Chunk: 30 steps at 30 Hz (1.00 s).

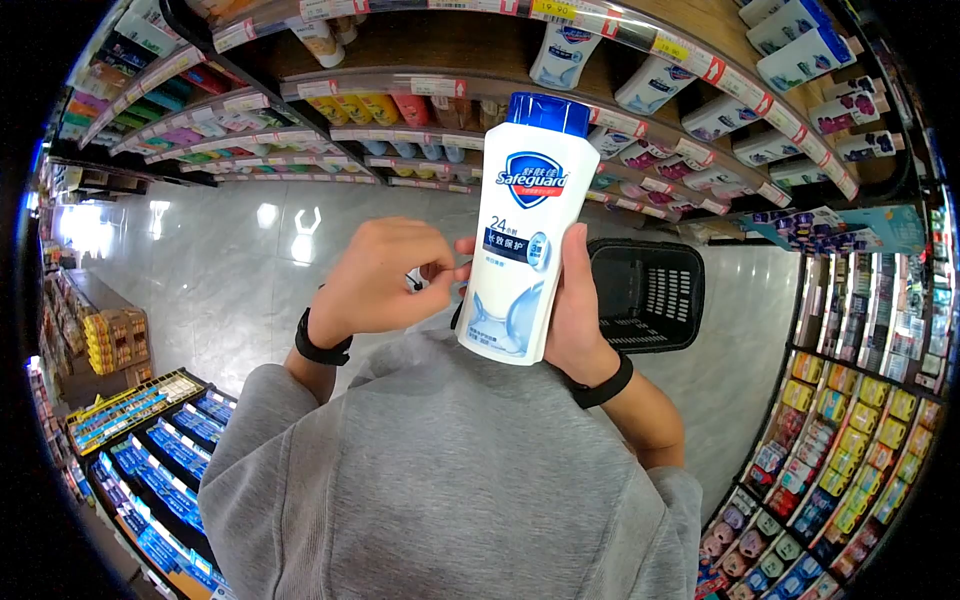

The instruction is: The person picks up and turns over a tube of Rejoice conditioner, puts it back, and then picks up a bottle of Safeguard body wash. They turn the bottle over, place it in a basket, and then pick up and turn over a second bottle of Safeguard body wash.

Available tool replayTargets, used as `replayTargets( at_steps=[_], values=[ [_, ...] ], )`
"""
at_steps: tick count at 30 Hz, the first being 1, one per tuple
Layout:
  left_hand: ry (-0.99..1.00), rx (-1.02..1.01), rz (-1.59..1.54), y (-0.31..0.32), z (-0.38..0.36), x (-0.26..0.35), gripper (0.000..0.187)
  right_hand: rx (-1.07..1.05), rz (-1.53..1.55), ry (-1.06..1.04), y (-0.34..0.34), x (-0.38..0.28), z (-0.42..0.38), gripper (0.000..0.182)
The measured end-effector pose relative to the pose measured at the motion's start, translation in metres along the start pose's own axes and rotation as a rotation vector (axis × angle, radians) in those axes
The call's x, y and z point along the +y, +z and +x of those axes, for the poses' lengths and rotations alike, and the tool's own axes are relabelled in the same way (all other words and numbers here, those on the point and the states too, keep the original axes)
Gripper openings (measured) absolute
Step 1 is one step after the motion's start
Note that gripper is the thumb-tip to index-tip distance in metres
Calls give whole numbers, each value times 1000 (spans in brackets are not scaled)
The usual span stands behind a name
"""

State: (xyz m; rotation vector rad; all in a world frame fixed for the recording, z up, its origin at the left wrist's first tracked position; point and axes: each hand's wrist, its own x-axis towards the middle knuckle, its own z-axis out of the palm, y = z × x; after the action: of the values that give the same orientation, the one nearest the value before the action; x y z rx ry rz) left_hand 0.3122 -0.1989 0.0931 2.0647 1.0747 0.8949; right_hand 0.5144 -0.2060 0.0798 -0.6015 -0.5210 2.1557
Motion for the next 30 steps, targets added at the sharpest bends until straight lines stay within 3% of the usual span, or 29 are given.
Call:
replayTargets(
  at_steps=[10, 16, 25, 28, 30],
  values=[
    [6, -17, 129, 5, 2, 5, 12, 16, -44, 17, 0, -1, 1, 81],
    [81, 145, 271, 13, 5, -1, 10, 30, -63, -2, 2, -4, 1, 81],
    [25, 226, 119, 20, 7, -4, 10, 57, -60, -34, 3, -9, 4, 80],
    [-76, 125, -36, 14, 4, -3, 6, 70, -43, -48, 3, -12, 5, 77],
    [-150, 161, -246, 16, 7, -3, 17, 77, -33, -53, -1, -14, 5, 73]
  ],
)
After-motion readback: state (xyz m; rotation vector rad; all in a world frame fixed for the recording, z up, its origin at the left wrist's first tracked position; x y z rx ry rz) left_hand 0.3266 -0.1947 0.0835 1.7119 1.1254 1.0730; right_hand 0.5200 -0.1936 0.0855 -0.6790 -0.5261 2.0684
